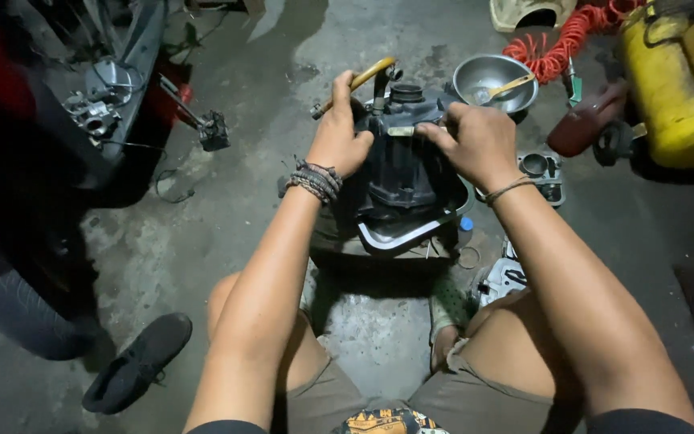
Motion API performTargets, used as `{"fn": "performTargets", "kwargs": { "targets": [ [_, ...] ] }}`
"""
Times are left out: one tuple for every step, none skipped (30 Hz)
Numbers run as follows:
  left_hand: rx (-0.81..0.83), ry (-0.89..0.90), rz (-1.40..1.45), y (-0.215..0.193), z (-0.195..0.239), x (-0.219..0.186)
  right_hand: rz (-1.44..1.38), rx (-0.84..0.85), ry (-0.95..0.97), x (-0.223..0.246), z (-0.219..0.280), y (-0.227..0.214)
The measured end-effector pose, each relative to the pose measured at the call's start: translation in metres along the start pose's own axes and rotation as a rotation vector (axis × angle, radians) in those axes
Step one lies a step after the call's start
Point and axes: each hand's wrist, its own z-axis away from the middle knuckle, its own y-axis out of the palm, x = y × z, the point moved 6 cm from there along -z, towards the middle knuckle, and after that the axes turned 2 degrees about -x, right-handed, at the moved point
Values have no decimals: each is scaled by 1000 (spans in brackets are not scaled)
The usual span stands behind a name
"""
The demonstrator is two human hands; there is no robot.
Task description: Cleaning a motorcycle engine component using a brush and liquid solvent while sitting on the floor.
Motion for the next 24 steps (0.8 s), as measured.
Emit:
{"fn": "performTargets", "kwargs": {
  "targets": [
    [4,-22,1,-3,1,0,-28,-86,45,0,-3,-2],
    [4,-20,-5,-6,0,0,-32,-90,44,0,0,-3],
    [22,-35,1,-6,0,0,-6,13,3,2,5,1],
    [40,-51,8,-6,0,0,21,115,-38,4,11,5],
    [36,-49,12,-4,1,3,26,114,-40,4,17,6],
    [26,-37,18,-4,3,4,68,210,-70,6,24,13],
    [12,-18,23,-3,0,4,113,300,-100,6,29,18],
    [4,-10,27,-10,-2,-7,122,293,-101,8,22,12],
    [64,-83,52,-13,-1,-13,36,256,-25,8,16,5],
    [124,-156,76,-16,0,-18,-50,218,50,7,10,-1],
    [123,-154,74,-15,-1,-18,-51,215,49,3,6,2],
    [121,-164,71,-15,-1,-17,-73,158,100,-3,2,2],
    [123,-176,68,-14,0,-15,-97,103,154,-9,-1,4],
    [127,-176,65,-15,-1,-15,-100,103,157,-8,3,1],
    [120,-180,69,-15,-1,-15,-78,175,97,-4,8,2],
    [112,-184,73,-16,-1,-14,-56,246,37,1,14,3],
    [101,-189,72,-15,0,-13,-55,247,24,4,18,1],
    [110,-188,69,-13,1,-12,-37,317,44,6,23,3],
    [117,-179,62,-12,-2,-11,-17,378,64,7,26,4],
    [103,-178,58,-14,-1,-12,-16,372,52,4,18,8],
    [115,-185,57,-14,0,-12,-31,313,103,-2,11,9],
    [126,-191,56,-14,1,-13,-48,254,154,-10,4,10],
    [125,-191,55,-14,1,-13,-49,253,153,-10,2,14],
    [121,-193,61,-13,1,-14,-76,246,176,-13,-1,18]
  ]
}}
